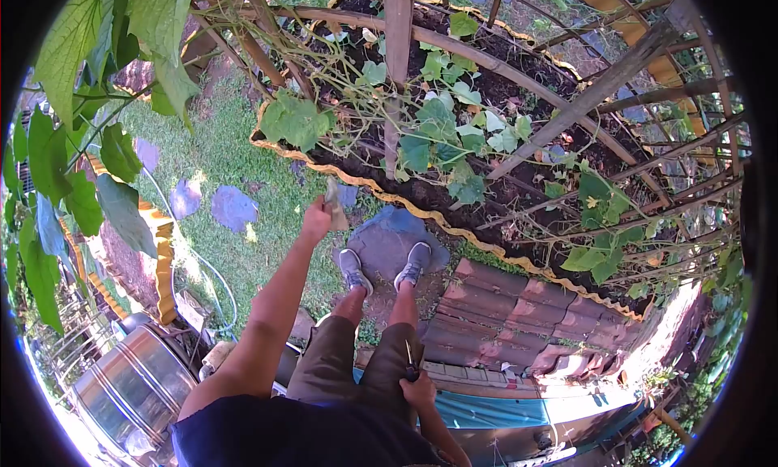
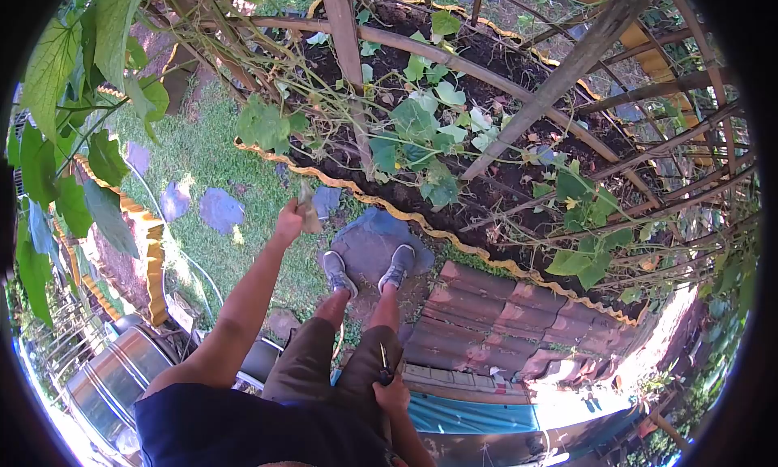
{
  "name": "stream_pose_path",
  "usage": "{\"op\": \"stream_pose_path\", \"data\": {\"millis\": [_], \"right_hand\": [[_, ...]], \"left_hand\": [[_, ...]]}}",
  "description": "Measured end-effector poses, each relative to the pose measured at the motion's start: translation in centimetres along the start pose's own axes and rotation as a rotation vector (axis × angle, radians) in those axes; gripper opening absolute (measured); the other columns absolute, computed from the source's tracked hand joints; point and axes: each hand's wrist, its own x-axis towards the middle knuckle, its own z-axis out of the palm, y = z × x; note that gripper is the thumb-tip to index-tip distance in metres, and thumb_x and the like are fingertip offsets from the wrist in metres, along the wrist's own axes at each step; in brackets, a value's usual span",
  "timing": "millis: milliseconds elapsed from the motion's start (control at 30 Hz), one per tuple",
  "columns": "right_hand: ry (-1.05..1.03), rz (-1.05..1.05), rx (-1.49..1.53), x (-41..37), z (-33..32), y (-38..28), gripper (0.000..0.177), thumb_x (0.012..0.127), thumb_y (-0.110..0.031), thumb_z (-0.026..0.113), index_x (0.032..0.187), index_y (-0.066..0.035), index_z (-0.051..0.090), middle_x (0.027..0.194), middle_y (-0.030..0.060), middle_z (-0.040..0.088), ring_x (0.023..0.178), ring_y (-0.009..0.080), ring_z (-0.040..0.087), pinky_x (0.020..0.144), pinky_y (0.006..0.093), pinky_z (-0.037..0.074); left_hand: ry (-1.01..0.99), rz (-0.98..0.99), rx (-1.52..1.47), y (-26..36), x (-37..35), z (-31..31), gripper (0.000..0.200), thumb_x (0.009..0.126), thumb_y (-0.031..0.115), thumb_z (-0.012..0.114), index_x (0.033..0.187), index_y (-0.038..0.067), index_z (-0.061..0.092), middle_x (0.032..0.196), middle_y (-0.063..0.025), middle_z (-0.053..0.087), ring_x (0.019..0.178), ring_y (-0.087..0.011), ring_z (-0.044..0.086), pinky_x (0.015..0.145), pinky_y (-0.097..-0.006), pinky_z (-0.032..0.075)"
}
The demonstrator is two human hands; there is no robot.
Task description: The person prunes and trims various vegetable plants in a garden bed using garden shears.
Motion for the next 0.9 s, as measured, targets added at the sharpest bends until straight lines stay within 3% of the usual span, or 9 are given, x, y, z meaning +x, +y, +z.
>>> {"op": "stream_pose_path", "data": {"millis": [67,167,267,367,467,500,667,833,900], "right_hand": [[-0.021,-0.007,0.02,0.0,-0.3,-0.3,0.07,0.076,-0.043,0.072,0.13,-0.004,0.055,0.117,0.0249,0.068,0.114,0.043,0.063,0.099,0.0509,0.049],[-0.01,-0.003,0.009,0.2,-0.3,-0.3,0.07,0.076,-0.043,0.072,0.132,-0.004,0.053,0.119,0.0243,0.067,0.115,0.0424,0.063,0.1,0.0503,0.049],[-0.008,-0.01,0.004,0.3,-0.4,-0.2,0.071,0.077,-0.044,0.071,0.132,-0.004,0.053,0.121,0.0239,0.066,0.115,0.0416,0.063,0.1,0.0496,0.049],[-0.022,-0.017,0.019,0.5,-0.9,-0.2,0.07,0.077,-0.045,0.07,0.131,-0.005,0.053,0.121,0.0237,0.066,0.116,0.041,0.063,0.101,0.0489,0.048],[-0.019,-0.024,0.029,0.9,-0.9,0.3,0.069,0.076,-0.045,0.07,0.129,-0.005,0.053,0.121,0.0235,0.066,0.117,0.0406,0.063,0.102,0.0484,0.048],[-0.012,-0.023,0.034,1.1,-0.9,0.5,0.068,0.076,-0.045,0.071,0.129,-0.005,0.053,0.121,0.0235,0.066,0.117,0.0405,0.063,0.102,0.0482,0.048],[-0.008,-0.018,0.086,1.7,-1.6,1.4,0.071,0.076,-0.047,0.071,0.131,-0.004,0.054,0.121,0.024,0.066,0.116,0.0408,0.063,0.101,0.0483,0.048],[0.016,-0.063,0.057,2.8,-2.3,2.2,0.074,0.075,-0.048,0.073,0.132,-0.003,0.056,0.121,0.0244,0.067,0.116,0.0412,0.063,0.101,0.0481,0.048],[-0.021,-0.056,0.045,2.7,-3.3,2.2,0.073,0.075,-0.048,0.072,0.131,-0.004,0.055,0.12,0.0243,0.067,0.116,0.0415,0.063,0.101,0.0482,0.049]], "left_hand": [[-0.055,0.052,0.363,0.0,-2.1,1.0,0.034,0.1,0.023,0.057,0.127,0.003,0.052,0.092,-0.0061,0.068,0.082,-0.0171,0.064,0.073,-0.0339,0.05],[-0.151,0.189,-0.125,5.5,-6.0,2.6,0.036,0.096,0.001,0.052,0.131,0.009,0.049,0.105,-0.006,0.067,0.09,-0.0157,0.064,0.083,-0.0325,0.05],[-0.358,-0.077,-0.539,17.7,-8.7,1.2,0.034,0.095,-0.004,0.052,0.127,0.007,0.052,0.109,-0.0065,0.066,0.094,-0.0134,0.063,0.087,-0.0302,0.05],[-0.453,0.135,-0.65,24.1,-5.6,2.2,0.026,0.095,0.001,0.056,0.121,0.006,0.056,0.098,-0.0034,0.066,0.085,-0.0119,0.064,0.077,-0.027,0.051],[-0.522,0.076,-0.984,35.0,-5.4,1.6,0.019,0.097,0.0,0.056,0.115,0.003,0.06,0.101,-0.0017,0.068,0.091,-0.0108,0.066,0.082,-0.028,0.055],[-0.599,0.153,-0.985,35.6,-3.7,1.9,0.028,0.097,0.002,0.056,0.125,0.001,0.057,0.113,-0.0061,0.069,0.096,-0.015,0.069,0.086,-0.0309,0.056],[-0.7,0.318,-1.188,45.5,-4.4,0.1,0.027,0.098,0.008,0.058,0.124,0.001,0.058,0.11,-0.0047,0.069,0.094,-0.0142,0.069,0.085,-0.0302,0.059],[-0.274,0.554,-1.209,54.4,0.1,0.5,0.022,0.098,0.008,0.059,0.118,0.0,0.058,0.108,-0.0066,0.066,0.099,-0.0171,0.065,0.092,-0.0321,0.055],[-0.162,0.499,-1.034,56.2,3.1,1.0,0.04,0.097,0.01,0.059,0.132,-0.007,0.049,0.131,-0.0194,0.057,0.118,-0.0289,0.059,0.105,-0.0377,0.048]]}}
